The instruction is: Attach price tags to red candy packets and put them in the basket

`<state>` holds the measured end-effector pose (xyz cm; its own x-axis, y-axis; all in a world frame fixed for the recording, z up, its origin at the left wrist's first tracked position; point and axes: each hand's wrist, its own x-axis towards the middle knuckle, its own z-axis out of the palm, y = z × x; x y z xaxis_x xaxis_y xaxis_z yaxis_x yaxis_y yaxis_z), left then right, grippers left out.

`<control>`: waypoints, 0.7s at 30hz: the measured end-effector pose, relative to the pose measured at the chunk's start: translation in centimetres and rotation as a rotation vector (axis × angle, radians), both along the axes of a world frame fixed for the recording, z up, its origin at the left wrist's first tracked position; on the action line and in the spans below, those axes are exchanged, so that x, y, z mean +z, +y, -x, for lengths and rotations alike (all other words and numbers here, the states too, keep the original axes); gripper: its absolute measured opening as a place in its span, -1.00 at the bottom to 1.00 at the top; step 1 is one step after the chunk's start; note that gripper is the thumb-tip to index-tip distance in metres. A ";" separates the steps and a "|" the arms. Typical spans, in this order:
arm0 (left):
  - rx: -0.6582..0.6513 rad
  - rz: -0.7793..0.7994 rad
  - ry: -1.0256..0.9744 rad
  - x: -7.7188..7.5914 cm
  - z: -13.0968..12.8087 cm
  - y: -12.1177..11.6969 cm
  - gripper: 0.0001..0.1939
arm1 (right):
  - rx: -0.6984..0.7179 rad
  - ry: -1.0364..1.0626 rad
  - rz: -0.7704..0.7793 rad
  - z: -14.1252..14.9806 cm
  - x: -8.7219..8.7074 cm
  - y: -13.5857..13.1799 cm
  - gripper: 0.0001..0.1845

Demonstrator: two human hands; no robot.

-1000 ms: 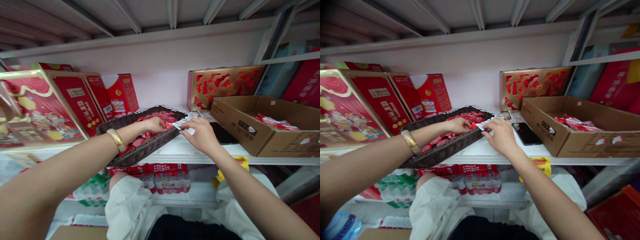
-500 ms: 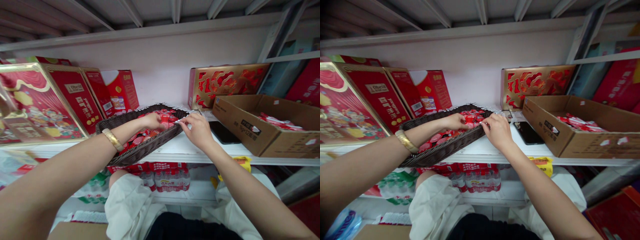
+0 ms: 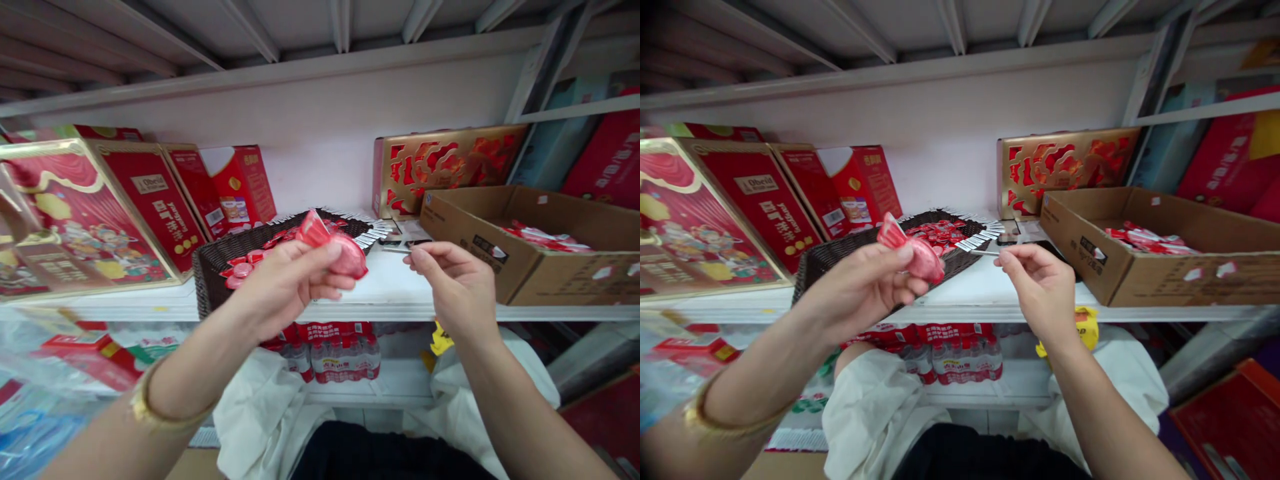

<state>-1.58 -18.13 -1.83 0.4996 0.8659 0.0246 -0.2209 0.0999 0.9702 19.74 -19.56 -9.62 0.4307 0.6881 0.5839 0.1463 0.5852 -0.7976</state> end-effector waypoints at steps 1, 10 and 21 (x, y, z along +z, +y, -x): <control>-0.043 0.015 -0.001 -1.1 -0.4 -1.1 -0.76 | 0.002 0.026 0.010 -0.2 -0.4 -0.6 -0.78; 0.078 0.246 -0.241 -9.6 -5.0 -3.9 -0.65 | -0.004 0.058 0.038 -0.4 -3.6 -4.3 -0.82; 0.179 0.209 -0.320 -12.0 -5.7 -4.6 -0.71 | -0.031 -0.093 0.071 0.8 -5.5 -5.8 -0.92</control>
<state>4.10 -22.77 -13.87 0.3360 0.9413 -0.0311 -0.5396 0.2194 0.8128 18.97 -25.39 -15.12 0.3986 0.7165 0.5724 0.2387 0.5216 -0.8191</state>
